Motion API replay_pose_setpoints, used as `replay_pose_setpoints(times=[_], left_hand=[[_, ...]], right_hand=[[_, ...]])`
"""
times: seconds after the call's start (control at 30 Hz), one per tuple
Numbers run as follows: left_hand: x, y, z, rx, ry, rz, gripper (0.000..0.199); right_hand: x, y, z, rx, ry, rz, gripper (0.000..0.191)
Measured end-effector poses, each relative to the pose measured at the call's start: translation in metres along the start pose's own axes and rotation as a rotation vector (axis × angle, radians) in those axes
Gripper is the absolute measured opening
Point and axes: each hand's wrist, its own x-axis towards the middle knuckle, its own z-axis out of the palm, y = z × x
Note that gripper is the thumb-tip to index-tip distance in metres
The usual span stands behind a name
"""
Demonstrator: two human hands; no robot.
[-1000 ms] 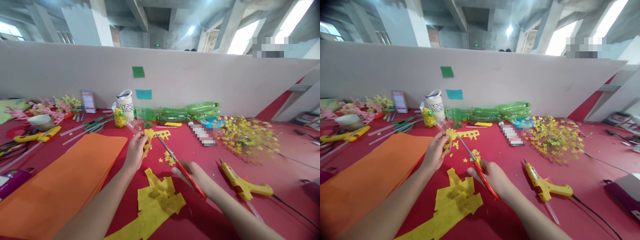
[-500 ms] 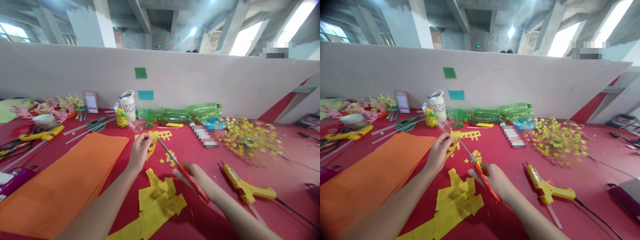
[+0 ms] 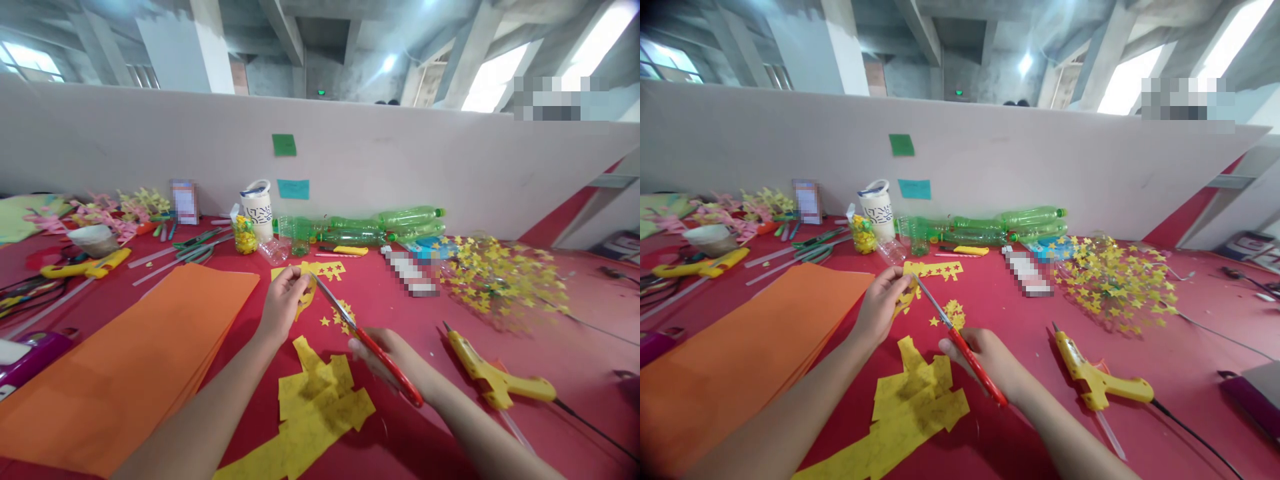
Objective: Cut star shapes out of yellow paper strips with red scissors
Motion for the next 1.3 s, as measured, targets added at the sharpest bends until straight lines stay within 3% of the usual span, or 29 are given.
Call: replay_pose_setpoints(times=[0.8,1.3], left_hand=[[0.001,0.003,-0.003,-0.015,-0.014,-0.013,0.02],[0.001,0.005,-0.002,-0.067,-0.017,-0.038,0.02]], right_hand=[[0.005,0.014,0.001,0.275,-0.102,0.074,0.039],[0.004,0.013,0.003,0.259,-0.091,0.043,0.046]])
